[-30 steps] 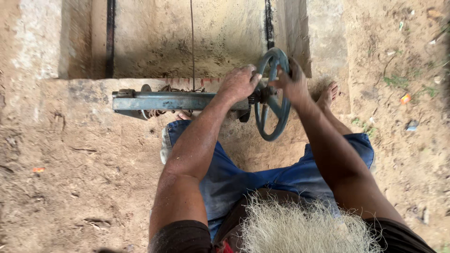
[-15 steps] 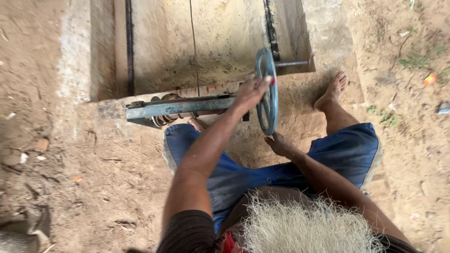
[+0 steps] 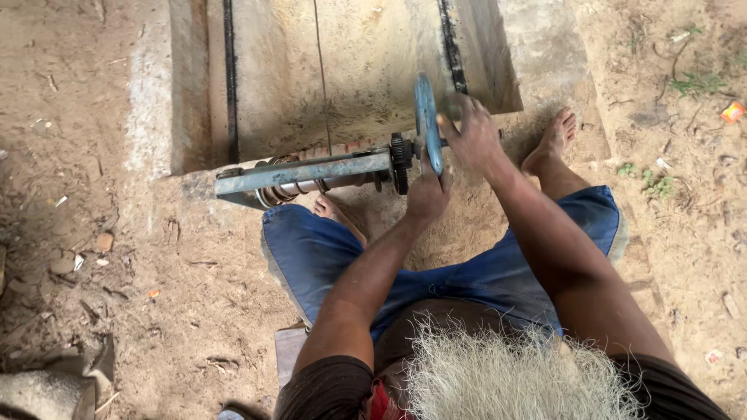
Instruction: The person operates a manual winch by turning a large wheel to wind a cable into a rectangular concrete well. The person sits on the ground and uses both hands to rotate the wheel continuously.
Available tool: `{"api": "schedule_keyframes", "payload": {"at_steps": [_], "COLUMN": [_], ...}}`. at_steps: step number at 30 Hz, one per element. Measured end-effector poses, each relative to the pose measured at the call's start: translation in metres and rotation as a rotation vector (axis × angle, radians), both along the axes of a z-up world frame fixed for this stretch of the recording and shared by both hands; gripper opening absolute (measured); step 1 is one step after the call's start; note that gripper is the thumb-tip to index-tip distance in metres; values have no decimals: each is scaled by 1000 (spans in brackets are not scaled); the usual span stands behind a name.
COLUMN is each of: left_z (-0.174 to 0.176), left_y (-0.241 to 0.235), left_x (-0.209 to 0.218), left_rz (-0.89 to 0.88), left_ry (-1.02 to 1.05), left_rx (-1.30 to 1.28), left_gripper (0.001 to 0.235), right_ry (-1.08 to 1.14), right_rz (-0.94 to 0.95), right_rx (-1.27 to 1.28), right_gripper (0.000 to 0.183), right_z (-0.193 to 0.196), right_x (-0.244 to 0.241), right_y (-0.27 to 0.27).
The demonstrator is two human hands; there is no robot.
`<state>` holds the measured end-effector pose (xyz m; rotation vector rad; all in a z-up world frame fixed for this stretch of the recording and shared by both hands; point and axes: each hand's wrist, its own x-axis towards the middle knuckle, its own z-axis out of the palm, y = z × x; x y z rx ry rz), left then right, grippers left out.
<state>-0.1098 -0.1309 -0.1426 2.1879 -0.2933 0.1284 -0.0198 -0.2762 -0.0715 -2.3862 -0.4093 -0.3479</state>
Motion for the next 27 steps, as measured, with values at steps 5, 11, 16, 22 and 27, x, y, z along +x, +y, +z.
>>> {"api": "schedule_keyframes", "payload": {"at_steps": [5, 11, 16, 22, 27], "left_z": [-21, -62, -86, -28, 41], "left_y": [5, 15, 40, 52, 40], "left_x": [-25, -48, -43, 24, 89], "left_rz": [-38, -67, -110, 352, 220], "left_ry": [106, 51, 441, 310, 319], "left_rx": [31, 155, 314, -180, -202], "left_gripper": [80, 79, 38, 33, 42], "right_ry": [550, 619, 831, 802, 603], "right_rz": [-65, 62, 5, 126, 186], "right_rx": [117, 202, 176, 236, 21], "right_gripper": [65, 53, 41, 36, 33], "right_z": [-35, -65, -64, -82, -104], "right_x": [44, 6, -54, -95, -104], "right_y": [33, 32, 16, 13, 7]}}
